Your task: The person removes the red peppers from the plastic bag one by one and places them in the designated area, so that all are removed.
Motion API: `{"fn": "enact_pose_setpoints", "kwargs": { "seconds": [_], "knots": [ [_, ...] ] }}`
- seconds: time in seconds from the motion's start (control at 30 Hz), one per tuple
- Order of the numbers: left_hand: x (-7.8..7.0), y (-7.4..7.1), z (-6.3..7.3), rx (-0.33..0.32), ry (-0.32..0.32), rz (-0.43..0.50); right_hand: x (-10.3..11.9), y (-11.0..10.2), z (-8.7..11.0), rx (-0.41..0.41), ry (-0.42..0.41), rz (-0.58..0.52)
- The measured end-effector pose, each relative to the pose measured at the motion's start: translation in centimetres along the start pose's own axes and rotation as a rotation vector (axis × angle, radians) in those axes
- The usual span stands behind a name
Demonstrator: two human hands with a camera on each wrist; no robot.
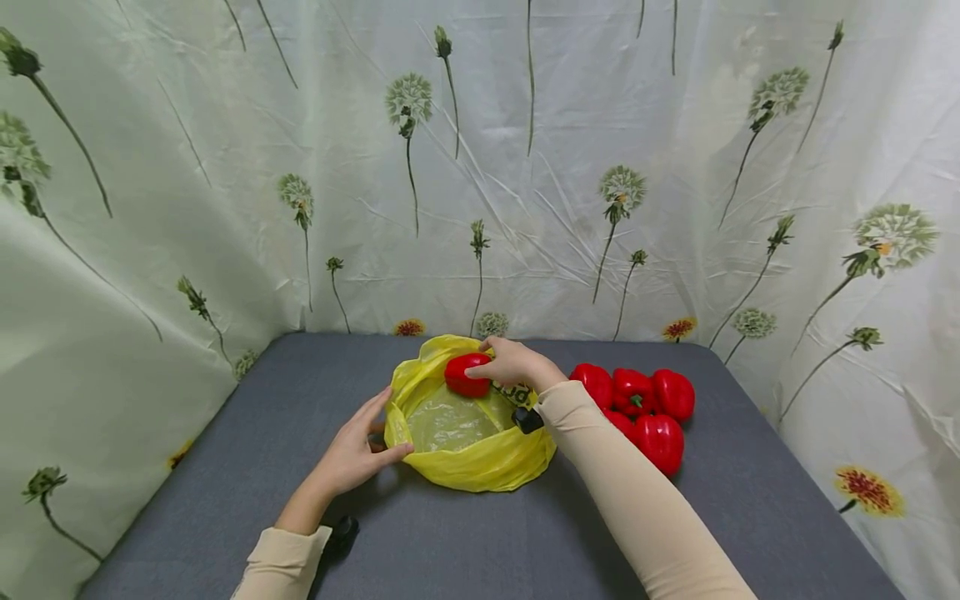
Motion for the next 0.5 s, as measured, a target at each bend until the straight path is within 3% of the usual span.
{"fn": "enact_pose_setpoints", "kwargs": {
  "seconds": [0.5],
  "knots": [
    [-0.1,0.1,-0.1,0.007,-0.004,0.01,-0.6,1.3,-2.0,-0.019,0.079,0.067]
  ]
}}
Point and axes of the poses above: each hand's wrist, its own z-axis away from the middle knuckle, its own y-axis out of the palm, x = y × z, the point moved 10 cm from there along -z, towards the middle knuckle, and after that the axes turned 11 degrees about y, right-handed, at the moved point
